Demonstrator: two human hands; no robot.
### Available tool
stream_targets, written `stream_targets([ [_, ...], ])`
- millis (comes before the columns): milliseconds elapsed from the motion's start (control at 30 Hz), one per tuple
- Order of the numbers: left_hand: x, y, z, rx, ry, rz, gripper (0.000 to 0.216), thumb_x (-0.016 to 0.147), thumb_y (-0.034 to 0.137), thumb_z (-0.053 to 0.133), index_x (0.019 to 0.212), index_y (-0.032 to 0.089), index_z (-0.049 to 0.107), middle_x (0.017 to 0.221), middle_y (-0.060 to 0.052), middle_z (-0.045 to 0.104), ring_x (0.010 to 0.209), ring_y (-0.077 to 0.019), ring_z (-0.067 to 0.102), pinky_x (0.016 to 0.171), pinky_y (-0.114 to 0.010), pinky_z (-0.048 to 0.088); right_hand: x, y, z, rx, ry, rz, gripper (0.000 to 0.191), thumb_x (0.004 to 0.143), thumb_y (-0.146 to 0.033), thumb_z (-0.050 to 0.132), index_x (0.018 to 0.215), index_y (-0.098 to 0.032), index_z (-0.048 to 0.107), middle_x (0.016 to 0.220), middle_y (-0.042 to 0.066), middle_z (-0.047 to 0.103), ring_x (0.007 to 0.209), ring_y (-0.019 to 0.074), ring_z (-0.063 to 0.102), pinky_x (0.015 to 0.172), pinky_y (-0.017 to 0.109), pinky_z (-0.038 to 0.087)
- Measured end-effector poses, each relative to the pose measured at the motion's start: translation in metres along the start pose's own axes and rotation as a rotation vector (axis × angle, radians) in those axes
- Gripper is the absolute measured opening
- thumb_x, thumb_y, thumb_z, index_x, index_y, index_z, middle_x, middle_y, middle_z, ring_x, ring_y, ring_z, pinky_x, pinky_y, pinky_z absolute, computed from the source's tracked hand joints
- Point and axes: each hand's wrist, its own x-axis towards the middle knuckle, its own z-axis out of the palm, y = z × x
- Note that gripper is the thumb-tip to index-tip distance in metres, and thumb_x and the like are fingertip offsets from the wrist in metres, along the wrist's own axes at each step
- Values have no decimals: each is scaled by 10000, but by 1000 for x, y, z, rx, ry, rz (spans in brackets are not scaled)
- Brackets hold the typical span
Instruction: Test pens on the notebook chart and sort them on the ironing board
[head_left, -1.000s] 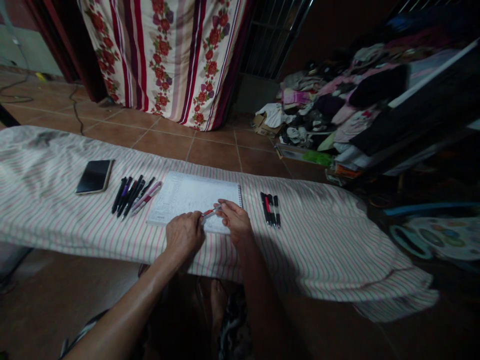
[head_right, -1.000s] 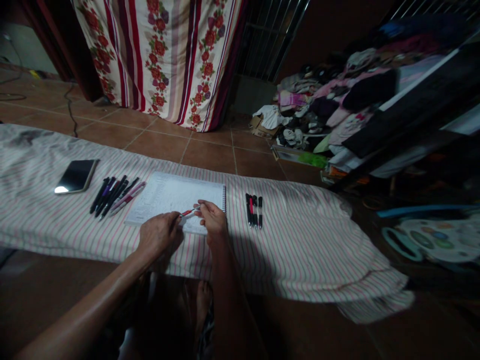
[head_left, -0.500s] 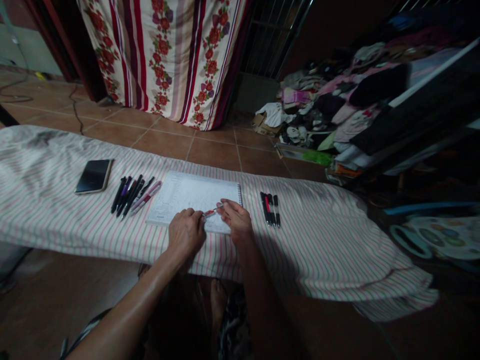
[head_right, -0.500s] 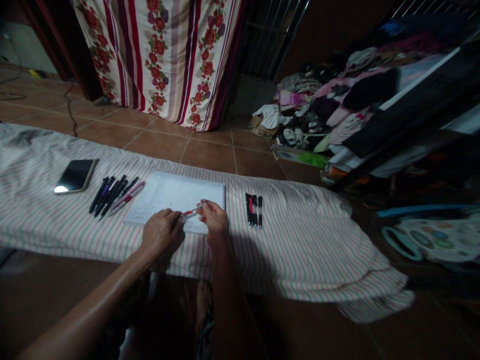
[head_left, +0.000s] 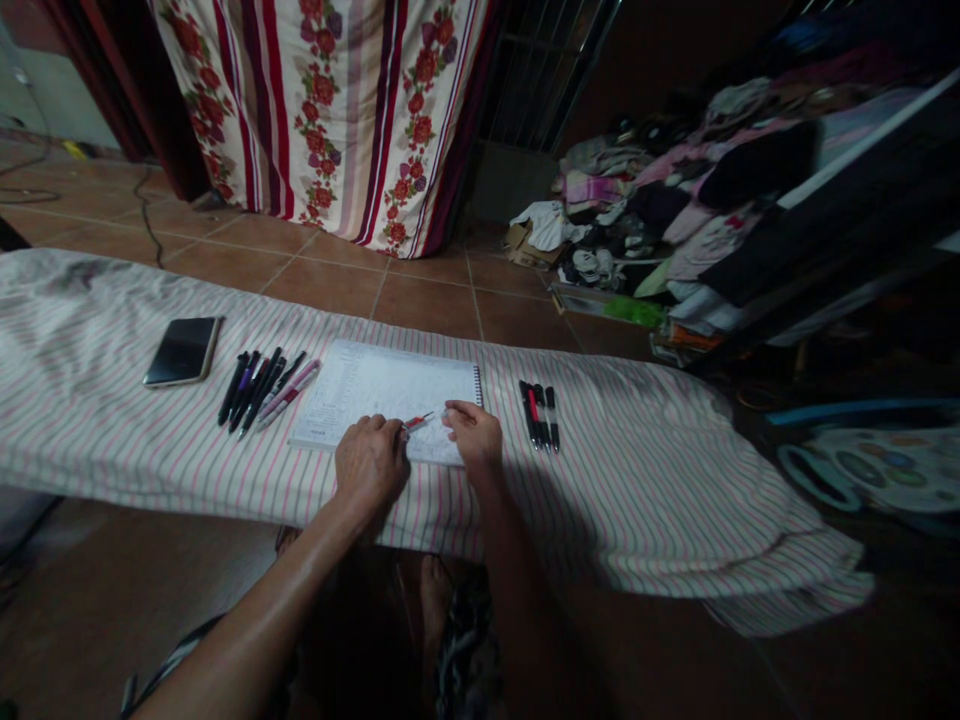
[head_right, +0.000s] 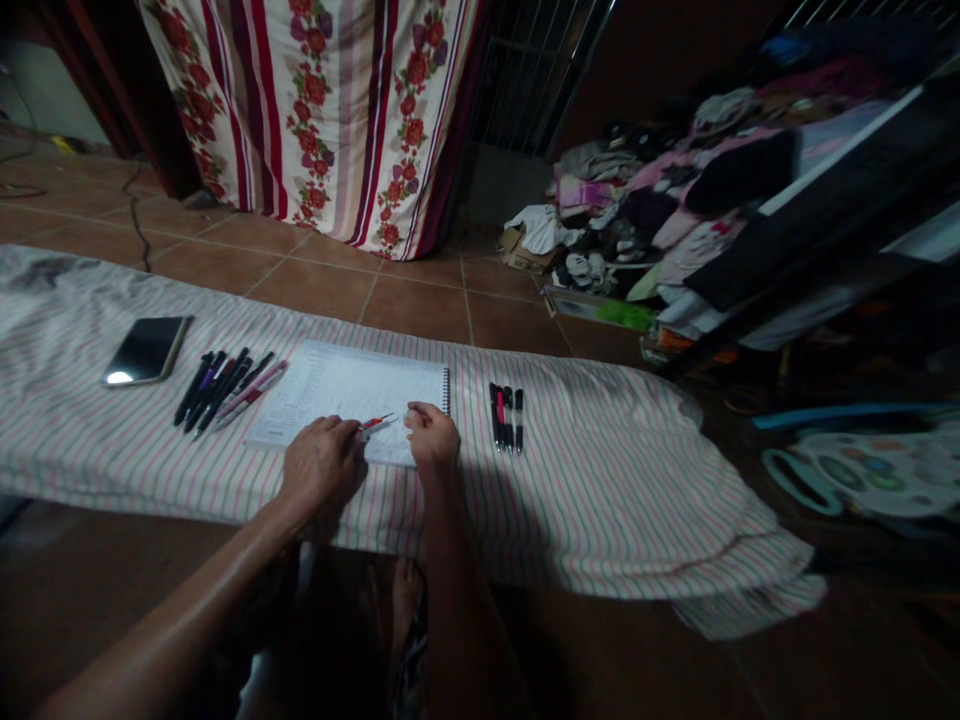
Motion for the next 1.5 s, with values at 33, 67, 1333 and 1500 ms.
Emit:
stream_targets([
  [33,0,0,0,1,1,-1,274,871,292,349,855,211,610,781,-46,598,781,-202,521,668,-306,333,1,2,-1,-46,-2,-12,235,664,-267,535,821,-149,664,649,41,662,664,183,648,449,219,441],
  [67,0,0,0,0,0,-2,274,871,290,349,857,211,610,781,-46,598,782,-201,522,668,-305,333,2,3,-1,-82,-2,-20,244,670,-271,527,834,-153,665,659,43,667,673,189,651,443,221,437],
  [1333,1,0,-5,8,-87,-20,289,873,298,347,856,202,619,812,-57,621,825,-205,542,696,-306,356,5,11,-23,-851,-22,-354,273,704,-292,586,964,-243,652,884,49,611,701,154,562,690,271,423],
  [1500,0,0,-4,-4,-86,-14,284,871,296,353,868,199,619,821,-65,618,829,-208,538,707,-313,352,1,4,-22,-778,-4,-345,276,701,-287,578,956,-230,667,896,46,617,672,142,558,711,282,441],
])
